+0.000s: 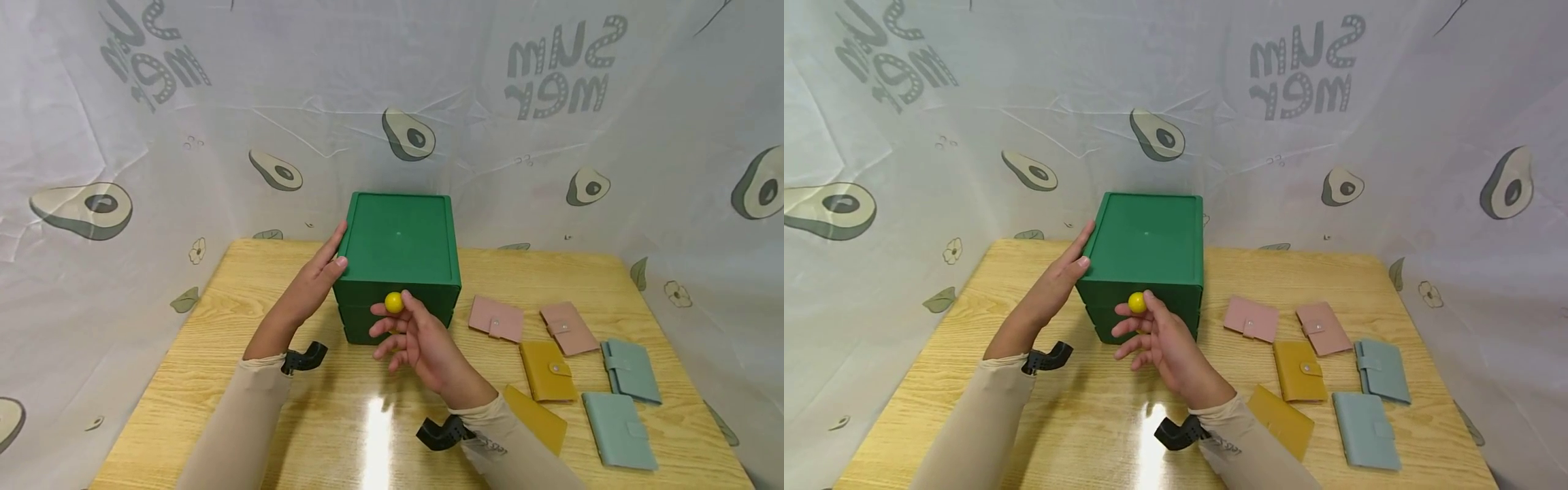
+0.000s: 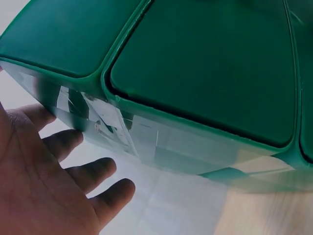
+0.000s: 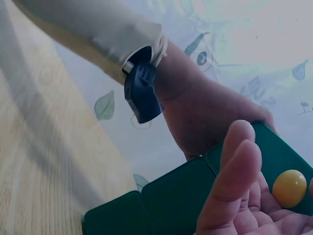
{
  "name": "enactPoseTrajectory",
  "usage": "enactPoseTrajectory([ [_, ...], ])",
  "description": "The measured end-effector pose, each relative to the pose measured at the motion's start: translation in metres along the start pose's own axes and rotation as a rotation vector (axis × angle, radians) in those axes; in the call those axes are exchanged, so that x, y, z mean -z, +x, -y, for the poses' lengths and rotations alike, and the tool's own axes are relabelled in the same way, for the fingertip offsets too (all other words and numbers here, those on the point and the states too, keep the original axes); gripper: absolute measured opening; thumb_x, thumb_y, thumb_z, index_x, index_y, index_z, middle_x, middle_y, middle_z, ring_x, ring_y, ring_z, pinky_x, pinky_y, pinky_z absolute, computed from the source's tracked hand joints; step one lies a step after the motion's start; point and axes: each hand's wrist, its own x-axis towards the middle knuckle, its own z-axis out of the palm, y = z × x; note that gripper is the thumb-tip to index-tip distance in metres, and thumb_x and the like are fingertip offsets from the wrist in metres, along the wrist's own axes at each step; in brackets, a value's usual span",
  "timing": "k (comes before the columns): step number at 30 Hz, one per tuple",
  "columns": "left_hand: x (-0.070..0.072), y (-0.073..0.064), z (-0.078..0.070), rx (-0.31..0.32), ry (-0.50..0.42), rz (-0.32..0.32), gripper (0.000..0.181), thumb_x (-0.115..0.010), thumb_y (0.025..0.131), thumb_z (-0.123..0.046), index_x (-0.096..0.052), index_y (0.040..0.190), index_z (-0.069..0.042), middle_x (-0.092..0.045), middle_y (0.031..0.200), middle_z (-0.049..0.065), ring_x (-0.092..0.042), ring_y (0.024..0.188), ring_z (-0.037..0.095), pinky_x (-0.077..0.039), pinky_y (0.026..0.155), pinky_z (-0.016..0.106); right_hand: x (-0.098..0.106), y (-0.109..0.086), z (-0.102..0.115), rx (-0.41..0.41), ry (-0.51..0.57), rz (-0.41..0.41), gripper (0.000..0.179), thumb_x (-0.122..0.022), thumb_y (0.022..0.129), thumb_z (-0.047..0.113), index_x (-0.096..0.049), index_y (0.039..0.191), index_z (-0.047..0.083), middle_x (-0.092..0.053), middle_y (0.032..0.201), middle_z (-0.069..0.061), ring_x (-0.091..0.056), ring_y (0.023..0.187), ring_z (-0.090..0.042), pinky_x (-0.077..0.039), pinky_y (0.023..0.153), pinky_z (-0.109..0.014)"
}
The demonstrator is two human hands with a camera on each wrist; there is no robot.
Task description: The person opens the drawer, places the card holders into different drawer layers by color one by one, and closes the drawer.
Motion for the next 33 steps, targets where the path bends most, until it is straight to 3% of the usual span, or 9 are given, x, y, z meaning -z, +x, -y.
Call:
enactPoseTrajectory([
  [15,0.001,-0.001,0.001,0.017,0.029,-0.001,0.066,-0.039,0.116,-0.038,-0.008,0.175,-0.035,-0.006,0.180,-0.012,-0.004,0.166,0.016,-0.011,0.133,0.059,-0.012,-0.013,-0.008,-0.005,0.051,-0.079,0.057,-0.045,0.113,0.058,-0.066,0.129,0.007,-0.071,0.093,0.002,-0.072,0.067,-0.010,-0.056,0.056,-0.021],
  [19,0.003,-0.001,0.001,0.023,0.025,-0.003,0.067,-0.039,0.116,-0.038,-0.008,0.175,-0.033,-0.006,0.180,-0.012,-0.005,0.166,0.018,-0.011,0.132,0.060,-0.018,-0.022,-0.012,-0.013,0.063,-0.067,0.056,-0.045,0.113,0.059,-0.065,0.129,0.009,-0.069,0.094,0.002,-0.071,0.066,-0.010,-0.056,0.056,-0.021],
  [33,0.006,0.001,0.003,0.045,0.068,0.005,0.065,-0.039,0.115,-0.044,-0.009,0.173,-0.045,-0.007,0.179,-0.015,-0.009,0.167,0.024,-0.020,0.128,0.067,-0.035,-0.062,-0.025,-0.094,0.088,-0.068,0.060,-0.050,0.111,0.060,-0.065,0.130,0.006,-0.066,0.092,-0.001,-0.069,0.064,-0.011,-0.055,0.055,-0.022],
])
